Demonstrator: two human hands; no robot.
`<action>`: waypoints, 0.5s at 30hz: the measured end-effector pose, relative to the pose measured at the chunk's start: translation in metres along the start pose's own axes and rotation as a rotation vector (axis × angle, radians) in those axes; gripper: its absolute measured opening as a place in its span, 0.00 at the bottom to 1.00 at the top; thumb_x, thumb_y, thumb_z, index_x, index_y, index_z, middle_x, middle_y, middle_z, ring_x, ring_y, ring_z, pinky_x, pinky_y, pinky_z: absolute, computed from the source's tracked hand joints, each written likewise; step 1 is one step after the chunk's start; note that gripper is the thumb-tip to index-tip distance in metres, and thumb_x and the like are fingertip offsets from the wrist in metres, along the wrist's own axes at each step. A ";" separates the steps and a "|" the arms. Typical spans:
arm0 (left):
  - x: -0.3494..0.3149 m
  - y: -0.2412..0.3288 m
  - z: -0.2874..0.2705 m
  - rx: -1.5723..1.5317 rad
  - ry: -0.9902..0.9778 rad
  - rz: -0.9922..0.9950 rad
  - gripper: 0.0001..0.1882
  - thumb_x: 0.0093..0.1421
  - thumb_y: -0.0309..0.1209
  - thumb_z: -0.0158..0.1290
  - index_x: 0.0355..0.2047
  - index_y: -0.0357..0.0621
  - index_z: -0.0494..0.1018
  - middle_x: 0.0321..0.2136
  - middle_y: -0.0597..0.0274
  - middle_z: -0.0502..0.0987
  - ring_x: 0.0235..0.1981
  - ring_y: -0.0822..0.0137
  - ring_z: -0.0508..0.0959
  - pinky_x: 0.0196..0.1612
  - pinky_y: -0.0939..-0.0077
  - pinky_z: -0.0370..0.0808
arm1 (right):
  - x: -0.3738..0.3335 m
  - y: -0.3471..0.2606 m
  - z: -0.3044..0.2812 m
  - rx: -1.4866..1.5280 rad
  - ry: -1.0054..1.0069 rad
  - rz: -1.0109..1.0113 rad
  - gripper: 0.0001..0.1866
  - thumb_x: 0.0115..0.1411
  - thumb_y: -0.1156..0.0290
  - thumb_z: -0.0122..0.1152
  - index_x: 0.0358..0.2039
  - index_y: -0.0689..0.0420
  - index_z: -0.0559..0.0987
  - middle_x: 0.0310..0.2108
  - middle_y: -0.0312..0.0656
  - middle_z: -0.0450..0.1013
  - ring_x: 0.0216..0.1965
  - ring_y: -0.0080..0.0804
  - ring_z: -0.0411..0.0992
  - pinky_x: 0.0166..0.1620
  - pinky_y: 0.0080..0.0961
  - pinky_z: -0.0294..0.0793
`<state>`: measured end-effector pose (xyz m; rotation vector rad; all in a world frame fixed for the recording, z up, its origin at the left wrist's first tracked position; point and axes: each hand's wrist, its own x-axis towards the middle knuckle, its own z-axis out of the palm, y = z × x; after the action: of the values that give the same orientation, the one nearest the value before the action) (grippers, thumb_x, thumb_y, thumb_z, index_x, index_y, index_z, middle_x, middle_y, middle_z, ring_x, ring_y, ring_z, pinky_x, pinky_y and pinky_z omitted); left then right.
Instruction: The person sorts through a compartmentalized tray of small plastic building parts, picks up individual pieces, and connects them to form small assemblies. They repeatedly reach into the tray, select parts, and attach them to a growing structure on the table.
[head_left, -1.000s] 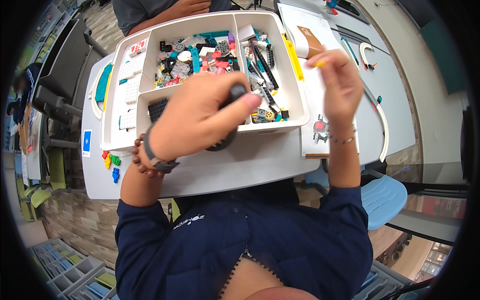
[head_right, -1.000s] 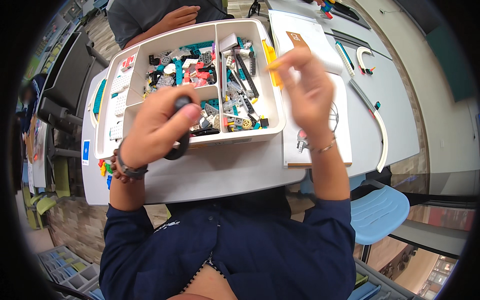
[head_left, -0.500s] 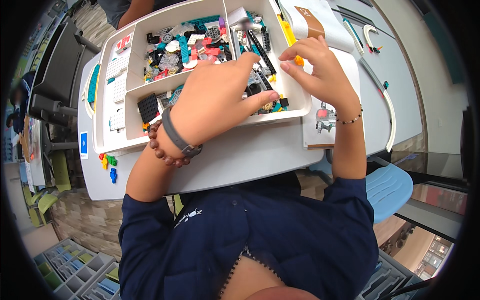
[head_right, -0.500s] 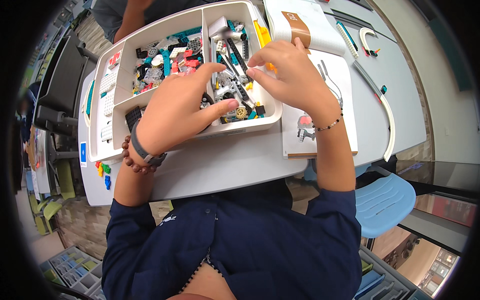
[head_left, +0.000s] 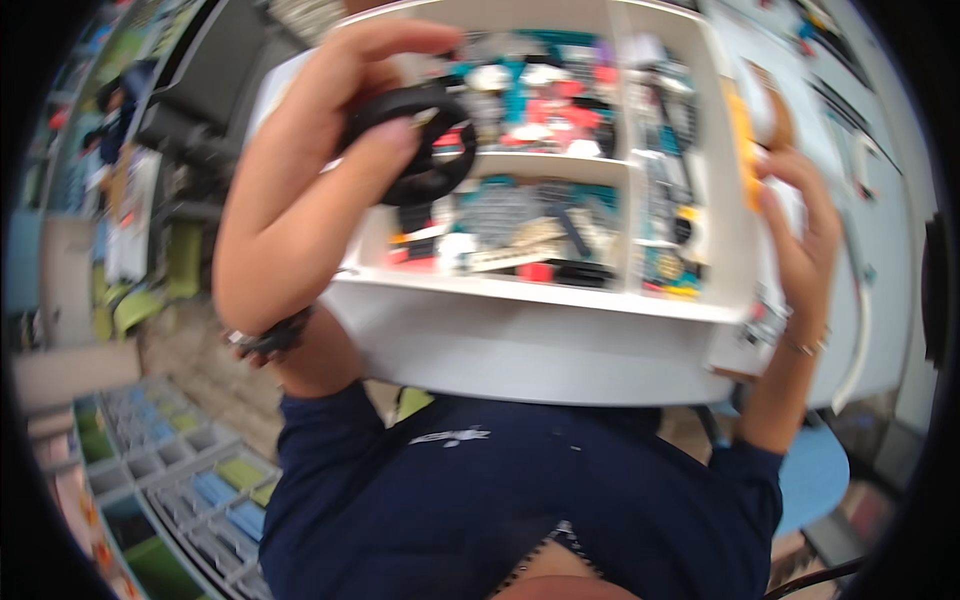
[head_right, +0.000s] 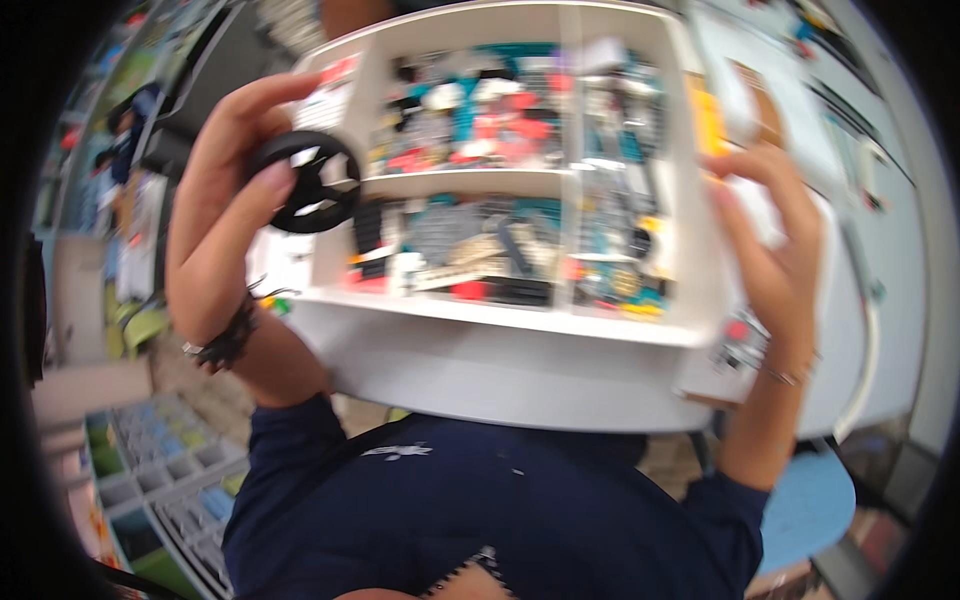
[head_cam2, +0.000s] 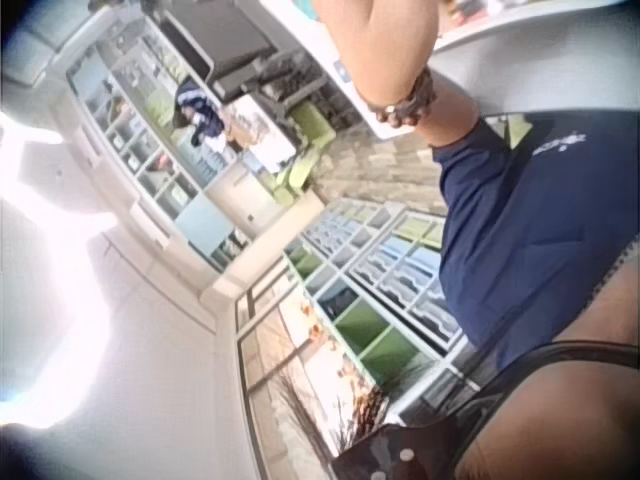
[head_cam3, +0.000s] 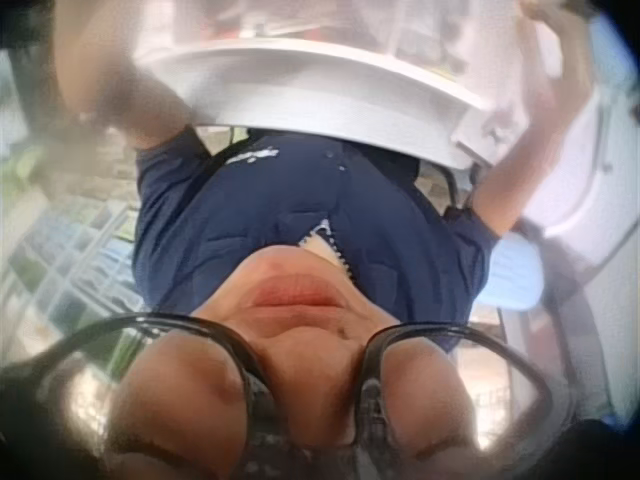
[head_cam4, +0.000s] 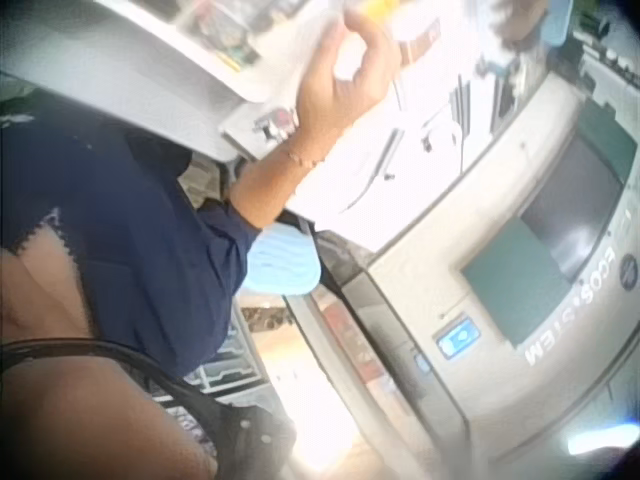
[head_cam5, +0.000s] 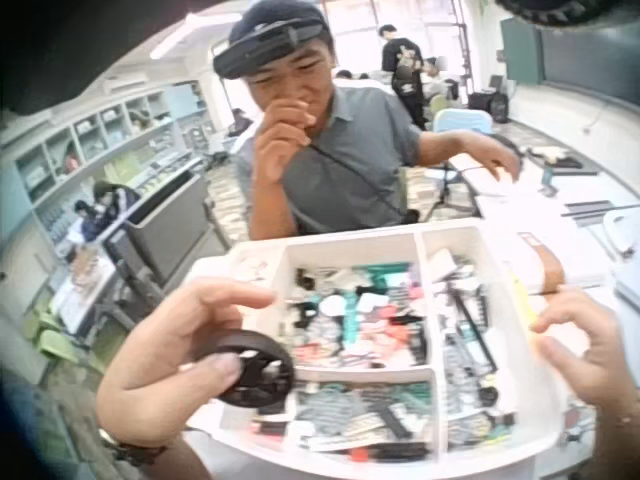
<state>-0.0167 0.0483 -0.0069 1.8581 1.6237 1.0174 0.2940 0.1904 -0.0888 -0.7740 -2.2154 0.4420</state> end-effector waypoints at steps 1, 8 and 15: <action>-0.004 -0.004 -0.007 -0.001 0.011 -0.005 0.21 0.57 0.26 0.44 0.51 0.32 0.63 0.35 0.61 0.69 0.37 0.75 0.68 0.44 0.84 0.64 | -0.001 0.001 0.001 0.035 -0.020 0.027 0.06 0.54 0.80 0.54 0.33 0.66 0.74 0.33 0.43 0.73 0.40 0.32 0.70 0.48 0.26 0.65; -0.008 -0.028 -0.020 0.094 0.037 -0.104 0.14 0.57 0.20 0.48 0.45 0.34 0.70 0.39 0.62 0.73 0.40 0.75 0.73 0.45 0.82 0.69 | -0.002 0.002 0.014 -0.062 -0.071 0.007 0.06 0.51 0.80 0.57 0.31 0.63 0.76 0.33 0.43 0.73 0.39 0.35 0.71 0.53 0.34 0.62; -0.002 0.002 0.030 0.059 0.035 0.007 0.11 0.52 0.18 0.53 0.37 0.34 0.69 0.33 0.59 0.75 0.31 0.73 0.77 0.31 0.82 0.74 | 0.001 -0.029 0.007 0.064 -0.092 -0.078 0.12 0.46 0.79 0.62 0.34 0.62 0.76 0.33 0.44 0.74 0.34 0.36 0.71 0.37 0.26 0.70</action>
<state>0.0077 0.0493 -0.0248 1.8949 1.6861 1.0209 0.2765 0.1685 -0.0775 -0.6425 -2.2960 0.5158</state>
